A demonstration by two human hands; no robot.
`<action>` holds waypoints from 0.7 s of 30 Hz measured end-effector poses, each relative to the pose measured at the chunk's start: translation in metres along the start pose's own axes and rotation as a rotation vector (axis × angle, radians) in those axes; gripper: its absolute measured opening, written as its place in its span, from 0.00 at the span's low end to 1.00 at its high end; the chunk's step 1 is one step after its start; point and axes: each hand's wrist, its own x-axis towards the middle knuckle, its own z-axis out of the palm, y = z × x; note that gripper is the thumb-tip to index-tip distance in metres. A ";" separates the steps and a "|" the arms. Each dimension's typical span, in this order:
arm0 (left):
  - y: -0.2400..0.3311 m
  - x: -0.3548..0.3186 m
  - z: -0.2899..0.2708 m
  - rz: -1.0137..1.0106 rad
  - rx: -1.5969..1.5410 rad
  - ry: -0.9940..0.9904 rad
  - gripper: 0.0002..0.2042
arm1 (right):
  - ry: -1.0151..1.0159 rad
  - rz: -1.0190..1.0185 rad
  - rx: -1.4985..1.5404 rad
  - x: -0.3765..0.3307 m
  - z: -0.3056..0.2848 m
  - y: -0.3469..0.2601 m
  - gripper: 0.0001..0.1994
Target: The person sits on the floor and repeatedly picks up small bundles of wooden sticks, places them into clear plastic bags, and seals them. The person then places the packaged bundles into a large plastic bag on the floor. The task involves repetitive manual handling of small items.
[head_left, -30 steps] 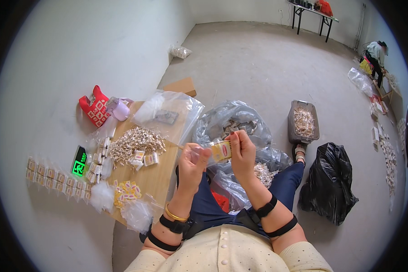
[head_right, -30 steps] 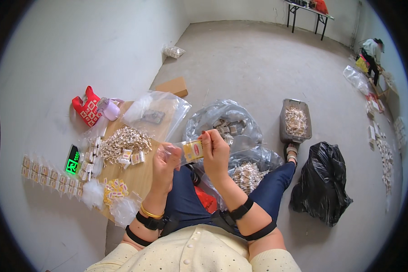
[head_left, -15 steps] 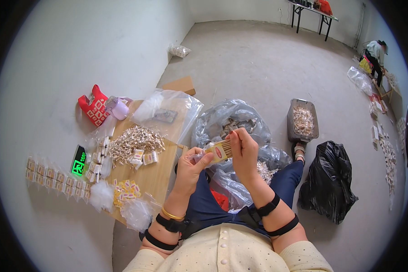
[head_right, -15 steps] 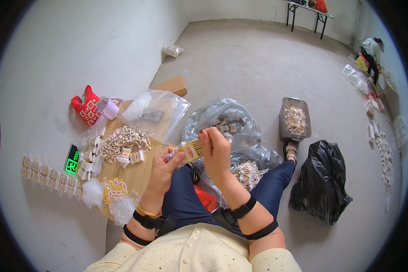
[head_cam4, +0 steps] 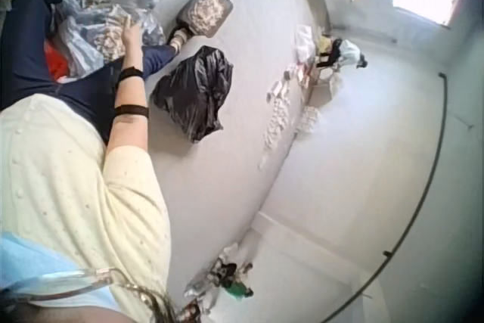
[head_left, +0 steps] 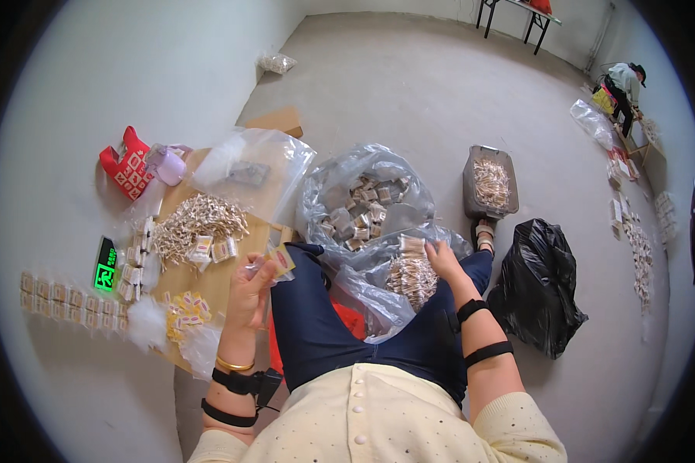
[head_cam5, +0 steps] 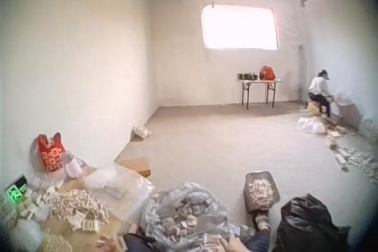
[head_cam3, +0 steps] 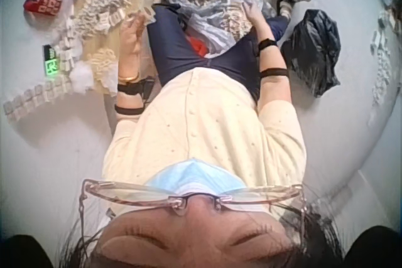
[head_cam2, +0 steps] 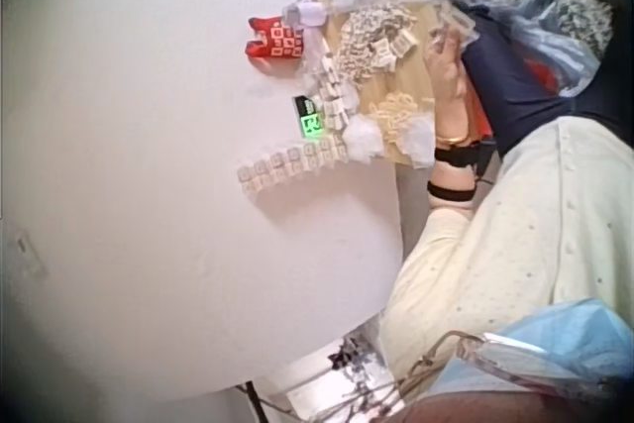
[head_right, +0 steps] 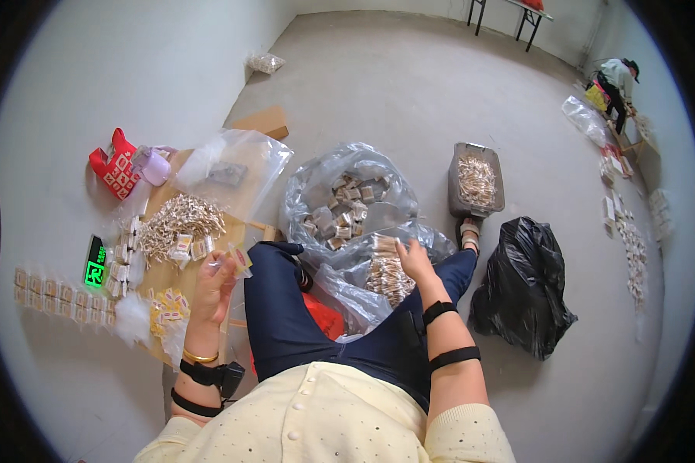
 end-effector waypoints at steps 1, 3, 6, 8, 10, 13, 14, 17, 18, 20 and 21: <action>0.004 -0.004 -0.008 0.002 0.020 0.057 0.09 | -0.043 -0.003 0.009 -0.004 0.002 -0.004 0.22; 0.000 -0.011 -0.025 -0.005 0.048 0.083 0.08 | -0.137 -0.004 0.018 -0.015 -0.001 -0.014 0.22; -0.001 -0.020 -0.022 -0.003 0.055 0.130 0.06 | -0.400 -0.145 0.330 -0.024 -0.015 -0.103 0.15; -0.008 -0.021 -0.028 0.041 0.135 0.105 0.07 | -0.651 -0.227 0.717 -0.041 -0.023 -0.179 0.12; -0.012 -0.020 -0.031 0.059 0.168 0.097 0.07 | -0.895 -0.335 0.927 -0.070 -0.037 -0.253 0.11; -0.014 -0.025 -0.038 0.077 0.159 0.123 0.07 | -1.029 -0.443 0.878 -0.090 -0.012 -0.305 0.08; -0.016 -0.028 -0.047 0.070 0.154 0.142 0.06 | -1.038 -0.451 0.803 -0.092 -0.004 -0.314 0.08; -0.012 -0.047 -0.073 0.091 0.137 0.250 0.06 | -1.076 -0.441 0.759 -0.095 0.025 -0.327 0.08; -0.016 -0.054 -0.087 0.094 0.137 0.296 0.06 | -1.117 -0.427 0.767 -0.102 0.031 -0.335 0.08; -0.018 -0.070 -0.106 0.120 0.211 0.379 0.06 | -1.179 -0.447 0.742 -0.116 0.049 -0.346 0.09; -0.020 -0.077 -0.114 0.103 0.196 0.403 0.06 | -1.201 -0.484 0.713 -0.124 0.064 -0.350 0.09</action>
